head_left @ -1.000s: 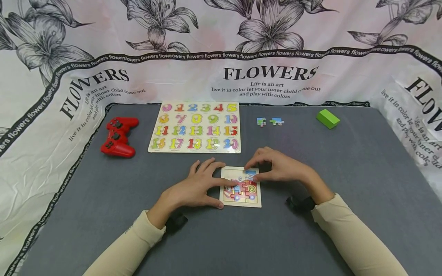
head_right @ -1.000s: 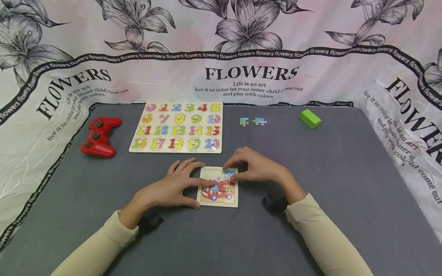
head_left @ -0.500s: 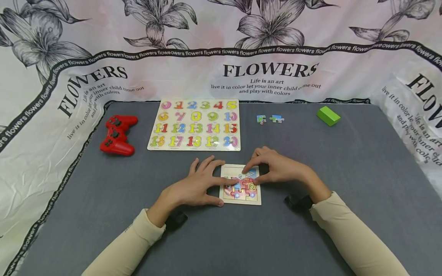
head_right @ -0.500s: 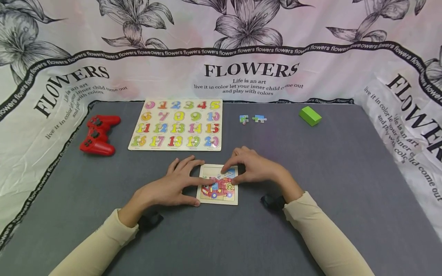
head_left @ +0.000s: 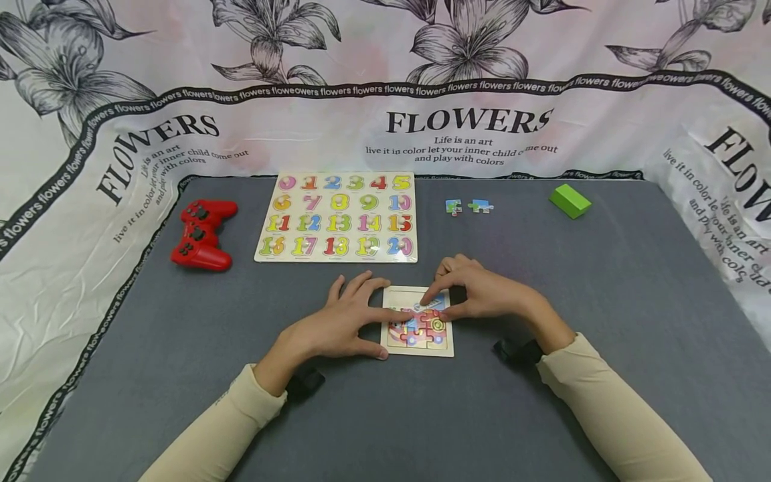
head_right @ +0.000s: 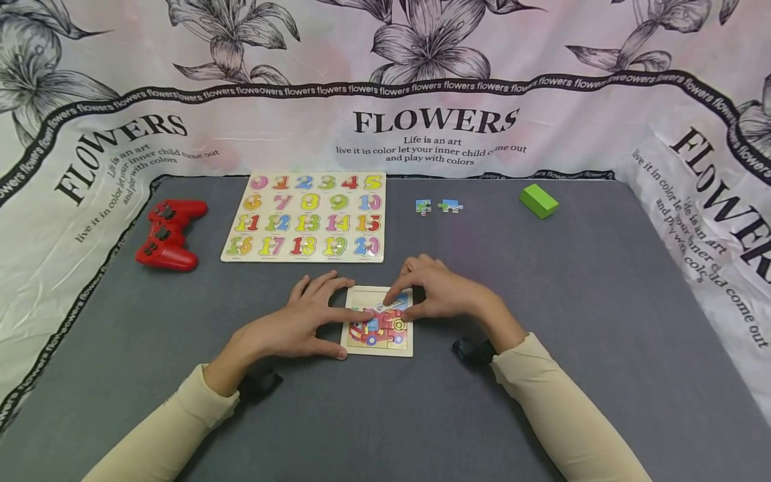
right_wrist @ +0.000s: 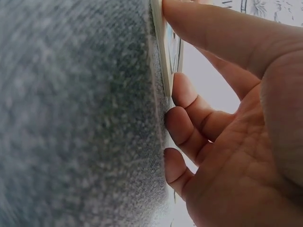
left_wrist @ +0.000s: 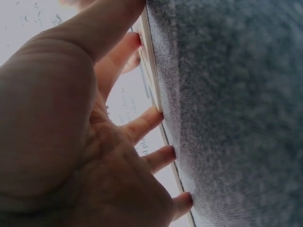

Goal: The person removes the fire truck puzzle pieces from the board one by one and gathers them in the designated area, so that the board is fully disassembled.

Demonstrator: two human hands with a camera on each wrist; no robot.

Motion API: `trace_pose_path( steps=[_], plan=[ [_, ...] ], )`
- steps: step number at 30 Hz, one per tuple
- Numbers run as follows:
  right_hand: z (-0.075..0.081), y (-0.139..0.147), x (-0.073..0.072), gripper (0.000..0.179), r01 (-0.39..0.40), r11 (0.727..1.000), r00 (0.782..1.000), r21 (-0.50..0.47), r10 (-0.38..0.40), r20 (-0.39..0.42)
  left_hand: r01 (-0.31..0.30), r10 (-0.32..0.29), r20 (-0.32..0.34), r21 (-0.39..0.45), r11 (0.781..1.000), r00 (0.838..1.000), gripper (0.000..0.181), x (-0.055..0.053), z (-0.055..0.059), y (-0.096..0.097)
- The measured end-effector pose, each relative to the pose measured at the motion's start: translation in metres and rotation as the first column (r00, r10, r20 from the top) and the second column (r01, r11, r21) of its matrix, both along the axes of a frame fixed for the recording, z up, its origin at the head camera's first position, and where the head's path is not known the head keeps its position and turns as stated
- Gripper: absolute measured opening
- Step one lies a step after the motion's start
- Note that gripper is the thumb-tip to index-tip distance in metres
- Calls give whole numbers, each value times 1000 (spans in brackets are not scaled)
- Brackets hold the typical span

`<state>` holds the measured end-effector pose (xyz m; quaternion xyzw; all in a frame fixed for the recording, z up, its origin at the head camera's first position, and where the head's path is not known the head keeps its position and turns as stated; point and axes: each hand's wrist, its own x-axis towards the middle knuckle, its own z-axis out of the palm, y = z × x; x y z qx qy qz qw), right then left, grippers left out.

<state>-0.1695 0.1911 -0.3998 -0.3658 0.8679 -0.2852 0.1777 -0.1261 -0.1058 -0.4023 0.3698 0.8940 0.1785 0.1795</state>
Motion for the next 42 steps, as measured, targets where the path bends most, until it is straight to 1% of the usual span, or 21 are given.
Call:
trace_pose_path(
  steps=[8, 17, 29, 42],
  plan=[
    [0, -1, 1, 31, 9, 1000, 1000, 12, -9, 2, 3, -3, -17, 2, 1000, 1000, 69, 0, -1, 0],
    [1, -1, 2, 29, 5, 1000, 1000, 7, -5, 5, 2, -2, -19, 1, 1000, 1000, 69, 0, -1, 0],
    [1, -2, 3, 29, 3, 1000, 1000, 3, -3, -1, -11, 11, 2, -3, 1000, 1000, 69, -1, -1, 0],
    [2, -3, 4, 30, -8, 1000, 1000, -14, 8, 9, -1, 1, 13, 16, 1000, 1000, 69, 1, 1, 1]
  ],
)
